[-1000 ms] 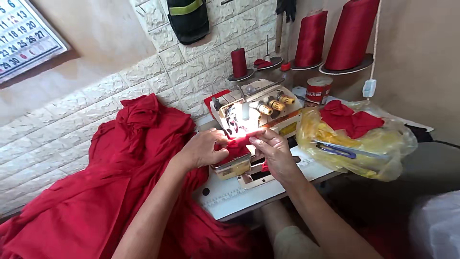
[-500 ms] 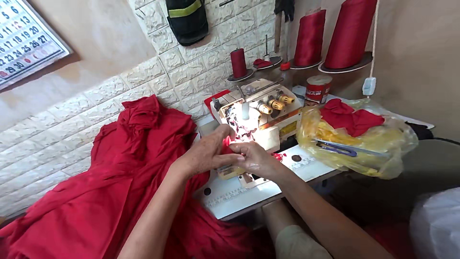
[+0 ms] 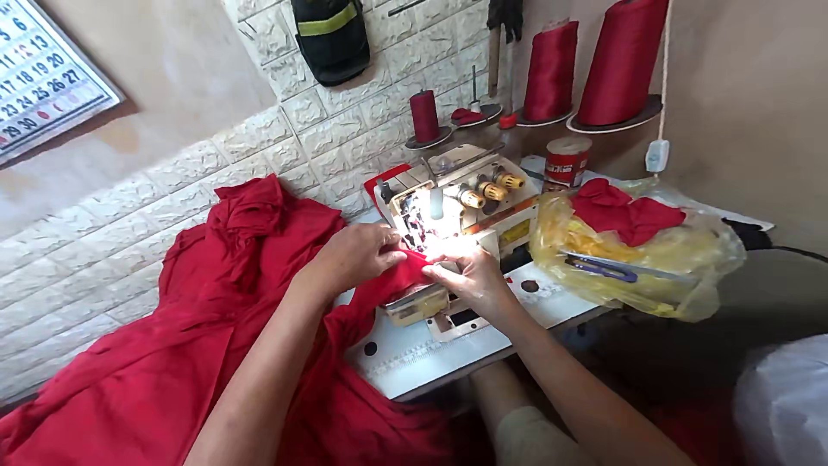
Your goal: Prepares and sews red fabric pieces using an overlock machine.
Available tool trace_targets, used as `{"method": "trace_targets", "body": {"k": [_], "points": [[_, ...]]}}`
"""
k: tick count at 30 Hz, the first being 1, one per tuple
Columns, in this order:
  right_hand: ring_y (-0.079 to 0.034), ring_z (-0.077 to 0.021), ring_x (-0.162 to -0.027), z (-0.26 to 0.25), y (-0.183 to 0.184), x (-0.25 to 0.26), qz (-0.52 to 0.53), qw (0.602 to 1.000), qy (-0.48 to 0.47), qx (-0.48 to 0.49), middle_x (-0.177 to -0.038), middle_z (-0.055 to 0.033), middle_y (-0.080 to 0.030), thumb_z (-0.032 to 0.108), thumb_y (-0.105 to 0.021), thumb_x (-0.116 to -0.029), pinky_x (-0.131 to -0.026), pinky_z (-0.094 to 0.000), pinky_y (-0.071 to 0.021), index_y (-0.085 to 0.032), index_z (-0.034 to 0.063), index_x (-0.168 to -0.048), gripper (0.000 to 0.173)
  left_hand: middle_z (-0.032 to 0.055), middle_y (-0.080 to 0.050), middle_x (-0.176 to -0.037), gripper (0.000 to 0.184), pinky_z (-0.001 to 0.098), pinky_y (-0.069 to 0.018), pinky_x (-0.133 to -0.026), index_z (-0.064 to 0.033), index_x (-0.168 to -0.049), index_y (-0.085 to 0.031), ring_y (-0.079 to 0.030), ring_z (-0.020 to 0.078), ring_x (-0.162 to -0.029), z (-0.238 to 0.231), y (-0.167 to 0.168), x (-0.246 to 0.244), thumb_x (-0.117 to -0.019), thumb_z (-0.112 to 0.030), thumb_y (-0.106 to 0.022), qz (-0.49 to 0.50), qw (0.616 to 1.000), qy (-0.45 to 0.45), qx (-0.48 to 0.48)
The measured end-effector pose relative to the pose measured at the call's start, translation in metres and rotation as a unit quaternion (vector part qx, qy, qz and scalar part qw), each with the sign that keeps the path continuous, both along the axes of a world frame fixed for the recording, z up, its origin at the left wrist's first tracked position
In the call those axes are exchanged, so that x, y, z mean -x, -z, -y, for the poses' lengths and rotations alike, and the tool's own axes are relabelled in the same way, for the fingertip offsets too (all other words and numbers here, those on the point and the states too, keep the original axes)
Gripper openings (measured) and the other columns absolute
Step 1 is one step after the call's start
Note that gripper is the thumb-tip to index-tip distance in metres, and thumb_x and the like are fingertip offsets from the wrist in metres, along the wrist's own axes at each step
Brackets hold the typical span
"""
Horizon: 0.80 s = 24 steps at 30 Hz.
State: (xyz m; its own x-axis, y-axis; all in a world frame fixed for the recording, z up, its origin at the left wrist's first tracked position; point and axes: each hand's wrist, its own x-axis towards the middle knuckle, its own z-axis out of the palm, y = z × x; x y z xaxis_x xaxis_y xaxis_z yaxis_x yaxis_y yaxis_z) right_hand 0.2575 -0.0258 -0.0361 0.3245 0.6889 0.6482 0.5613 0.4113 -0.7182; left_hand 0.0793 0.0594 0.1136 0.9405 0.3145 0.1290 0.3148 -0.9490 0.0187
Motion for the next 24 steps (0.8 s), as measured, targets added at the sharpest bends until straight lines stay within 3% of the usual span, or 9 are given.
{"method": "trace_targets", "body": {"k": [5,8,10,11,13,15,19,21,24], "points": [[-0.064,-0.0125,-0.086,-0.007,0.003,0.006,-0.057,0.998,0.024,-0.029,-0.090,-0.0005,-0.069,0.019,-0.076,-0.0885,-0.080,-0.0388,-0.0516,-0.076,0.0121,-0.094,0.009,0.0022,-0.054,-0.072,0.031,0.0346,-0.0457,-0.055,-0.0087,-0.078,-0.062,-0.054,0.0146,-0.060,0.003,0.006,0.005,-0.1041,-0.025,-0.058,0.050,0.998,-0.017,-0.038],[-0.065,-0.0122,-0.081,-0.007,-0.001,0.004,-0.065,0.998,0.005,0.003,-0.091,-0.0030,-0.069,0.020,-0.077,-0.0884,-0.076,-0.0372,-0.0546,-0.070,0.0081,-0.109,0.025,0.0028,-0.056,-0.077,0.027,0.0336,-0.0471,-0.058,-0.0074,-0.085,-0.064,-0.054,0.0139,-0.063,0.007,0.009,0.006,-0.1040,-0.025,-0.057,0.066,0.998,-0.002,-0.019],[-0.057,-0.0082,-0.076,-0.001,-0.006,0.002,-0.052,0.997,-0.062,0.007,-0.093,-0.0014,-0.068,0.022,-0.076,-0.0896,-0.071,-0.0306,-0.0495,-0.075,0.0104,-0.113,0.026,0.0040,-0.062,-0.083,0.024,0.0338,-0.0525,-0.064,-0.0054,-0.090,-0.069,-0.060,0.0136,-0.070,0.017,0.011,0.003,-0.1023,-0.024,-0.060,0.067,0.997,0.035,-0.001],[-0.054,-0.0022,-0.070,0.003,-0.008,0.001,-0.051,0.992,-0.117,-0.001,-0.088,0.0026,-0.067,0.024,-0.075,-0.0906,-0.065,-0.0235,-0.0469,-0.077,0.0113,-0.109,0.022,0.0043,-0.064,-0.085,0.025,0.0331,-0.0539,-0.067,-0.0053,-0.091,-0.070,-0.062,0.0134,-0.074,0.021,0.014,0.000,-0.1022,-0.025,-0.060,0.064,0.996,0.059,-0.001],[-0.058,0.0052,-0.063,0.014,-0.013,-0.001,-0.088,0.961,-0.263,0.009,-0.080,0.0068,-0.070,0.019,-0.071,-0.0939,-0.060,-0.0139,-0.0504,-0.076,0.0067,-0.098,0.013,0.0052,-0.069,-0.091,0.030,0.0336,-0.0561,-0.076,-0.0065,-0.092,-0.072,-0.067,0.0146,-0.085,0.027,0.020,-0.006,-0.1039,-0.030,-0.057,0.044,0.994,0.099,-0.003],[-0.057,0.0062,-0.058,0.023,-0.008,-0.005,-0.125,0.934,-0.334,0.039,-0.073,0.0097,-0.067,0.017,-0.067,-0.0971,-0.055,-0.0125,-0.0490,-0.073,0.0053,-0.095,0.013,0.0078,-0.071,-0.096,0.037,0.0384,-0.0558,-0.081,-0.0063,-0.093,-0.072,-0.069,0.0183,-0.094,0.022,0.025,-0.009,-0.1056,-0.034,-0.051,0.004,0.994,0.109,0.015],[-0.057,0.0052,-0.057,0.027,0.012,-0.006,-0.168,0.926,-0.334,0.053,-0.076,0.0090,-0.069,0.013,-0.065,-0.0990,-0.053,-0.0133,-0.0493,-0.073,0.0029,-0.106,0.015,0.0098,-0.068,-0.096,0.040,0.0465,-0.0532,-0.080,-0.0040,-0.092,-0.072,-0.067,0.0248,-0.098,-0.002,0.030,-0.012,-0.1011,-0.027,-0.041,-0.055,0.996,0.075,-0.011],[-0.058,0.0050,-0.058,0.027,0.016,-0.004,-0.183,0.924,-0.332,0.041,-0.079,0.0087,-0.070,0.012,-0.064,-0.0988,-0.054,-0.0133,-0.0494,-0.072,0.0026,-0.108,0.015,0.0091,-0.065,-0.089,0.034,0.0446,-0.0521,-0.076,-0.0039,-0.085,-0.069,-0.066,0.0239,-0.092,-0.009,0.032,-0.012,-0.0984,-0.023,-0.044,-0.038,0.997,0.071,0.006],[-0.059,0.0048,-0.060,0.026,0.016,-0.005,-0.174,0.929,-0.323,0.038,-0.081,0.0079,-0.071,0.014,-0.065,-0.0991,-0.055,-0.0132,-0.0494,-0.072,0.0029,-0.107,0.015,0.0074,-0.065,-0.088,0.028,0.0374,-0.0528,-0.076,-0.0042,-0.088,-0.069,-0.065,0.0183,-0.086,-0.004,0.035,-0.009,-0.1001,-0.023,-0.053,-0.009,0.995,0.087,0.041]]}}
